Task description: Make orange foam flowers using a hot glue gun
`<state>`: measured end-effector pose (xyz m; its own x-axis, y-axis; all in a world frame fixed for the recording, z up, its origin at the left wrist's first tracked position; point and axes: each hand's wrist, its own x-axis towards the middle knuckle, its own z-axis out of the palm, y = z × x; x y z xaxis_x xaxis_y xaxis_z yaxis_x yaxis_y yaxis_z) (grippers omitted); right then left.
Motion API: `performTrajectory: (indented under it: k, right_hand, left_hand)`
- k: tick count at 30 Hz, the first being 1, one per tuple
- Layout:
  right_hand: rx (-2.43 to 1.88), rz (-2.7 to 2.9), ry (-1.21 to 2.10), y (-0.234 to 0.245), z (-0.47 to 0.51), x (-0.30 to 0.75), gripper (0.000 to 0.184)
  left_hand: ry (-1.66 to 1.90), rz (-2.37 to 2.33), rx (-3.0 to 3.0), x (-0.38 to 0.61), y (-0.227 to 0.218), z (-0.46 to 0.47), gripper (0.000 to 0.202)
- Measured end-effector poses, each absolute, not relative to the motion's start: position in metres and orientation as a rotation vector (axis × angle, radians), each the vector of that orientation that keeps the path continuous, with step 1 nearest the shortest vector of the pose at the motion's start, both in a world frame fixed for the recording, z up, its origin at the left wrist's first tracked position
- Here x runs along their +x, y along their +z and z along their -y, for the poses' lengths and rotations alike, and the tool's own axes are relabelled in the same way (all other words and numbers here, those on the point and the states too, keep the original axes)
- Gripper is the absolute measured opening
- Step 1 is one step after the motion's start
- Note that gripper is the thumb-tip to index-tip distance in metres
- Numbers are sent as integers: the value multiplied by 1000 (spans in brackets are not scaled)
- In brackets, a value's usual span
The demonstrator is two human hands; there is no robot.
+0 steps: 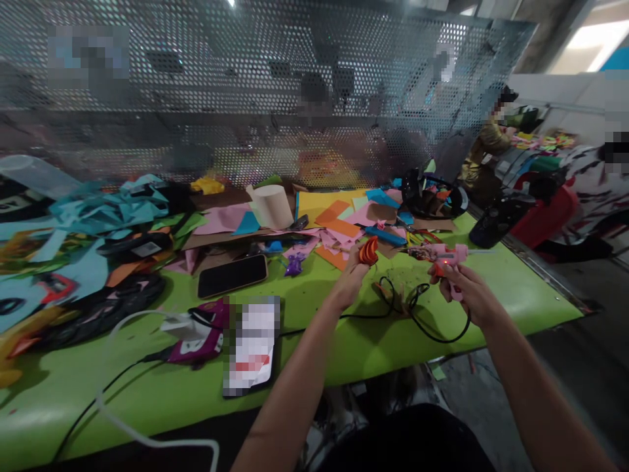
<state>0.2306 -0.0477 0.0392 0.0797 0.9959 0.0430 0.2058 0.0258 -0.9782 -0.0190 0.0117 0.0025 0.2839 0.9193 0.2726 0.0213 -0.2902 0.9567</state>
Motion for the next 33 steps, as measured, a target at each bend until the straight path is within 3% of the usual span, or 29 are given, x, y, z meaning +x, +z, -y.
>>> performTrajectory:
  k: [5,10,13,17,22,33]
  right_hand:
    - [-1650,1315,886,16,35,257,53]
    - [-2142,1688,268,13,37,276,52]
    - [-2341,1667,89,21,44,280,52]
    - [-1995,1697,-80,37,51,272,37]
    - [-1330,1889,319,61,43,228,22]
    - [-1056,2105,399,67,7,179,13]
  left_hand:
    - [1149,-897,1520,-19,3,-11,50]
    - [1142,-887,1497,-20,0,-12,48]
    - [1130,-885,1479,-20,-2,-12,47]
    - [1107,-885,1468,-19,-2,-12,46]
    - [1065,-888,1460,-17,2,-9,45]
    - [1002,-848,1522,-16,6,-8,53]
